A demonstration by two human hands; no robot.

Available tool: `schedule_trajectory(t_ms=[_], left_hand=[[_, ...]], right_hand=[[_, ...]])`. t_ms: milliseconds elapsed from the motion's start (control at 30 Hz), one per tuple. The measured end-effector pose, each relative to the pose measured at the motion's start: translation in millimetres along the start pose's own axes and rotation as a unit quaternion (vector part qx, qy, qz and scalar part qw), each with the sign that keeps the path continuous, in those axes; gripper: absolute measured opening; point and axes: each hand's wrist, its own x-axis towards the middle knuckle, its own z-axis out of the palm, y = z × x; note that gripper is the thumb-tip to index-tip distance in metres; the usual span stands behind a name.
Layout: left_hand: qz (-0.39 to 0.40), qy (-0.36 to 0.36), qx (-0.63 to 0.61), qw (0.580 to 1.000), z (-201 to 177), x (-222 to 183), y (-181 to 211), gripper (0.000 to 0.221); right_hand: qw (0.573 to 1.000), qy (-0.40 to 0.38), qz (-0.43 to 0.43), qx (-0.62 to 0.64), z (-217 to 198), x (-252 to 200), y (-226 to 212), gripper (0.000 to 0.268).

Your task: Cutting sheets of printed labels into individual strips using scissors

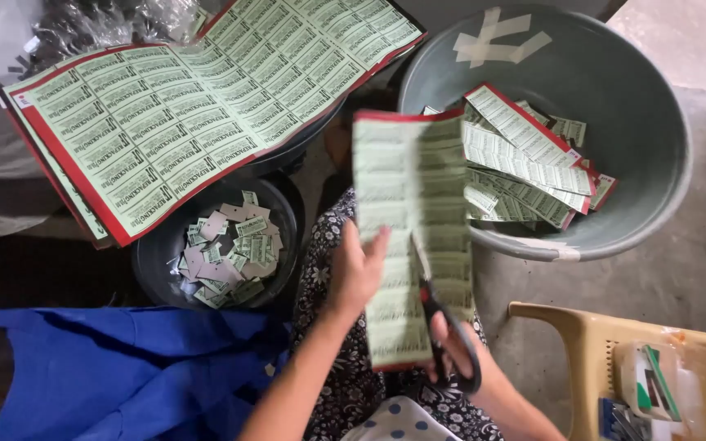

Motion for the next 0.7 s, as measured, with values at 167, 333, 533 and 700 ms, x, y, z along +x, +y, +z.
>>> schedule_trajectory(t_ms=[167, 333, 533, 700], left_hand=[[0.055, 0.014, 0.055, 0.997, -6.1, 16.3, -13.7, 0.029], [0.102, 0.005, 0.055, 0.993, -1.9, 1.8, -19.8, 0.028], [0.082, 0.008, 0.043, 0.996, -5.8, -1.7, -17.9, 0.029], [0.048, -0.009, 0.028, 0.998, 2.0, -10.2, -18.9, 0.029]], right_hand=[[0.996, -0.059, -0.025, -0.063, 13.1, -32.0, -21.2, 0.064], [0.997, -0.064, -0.007, 0.038, 15.9, -25.2, -18.5, 0.060], [0.996, -0.066, -0.056, -0.008, 17.4, -25.7, -23.9, 0.076], [0.983, -0.083, -0.010, 0.165, 3.7, 5.3, 7.4, 0.044]])
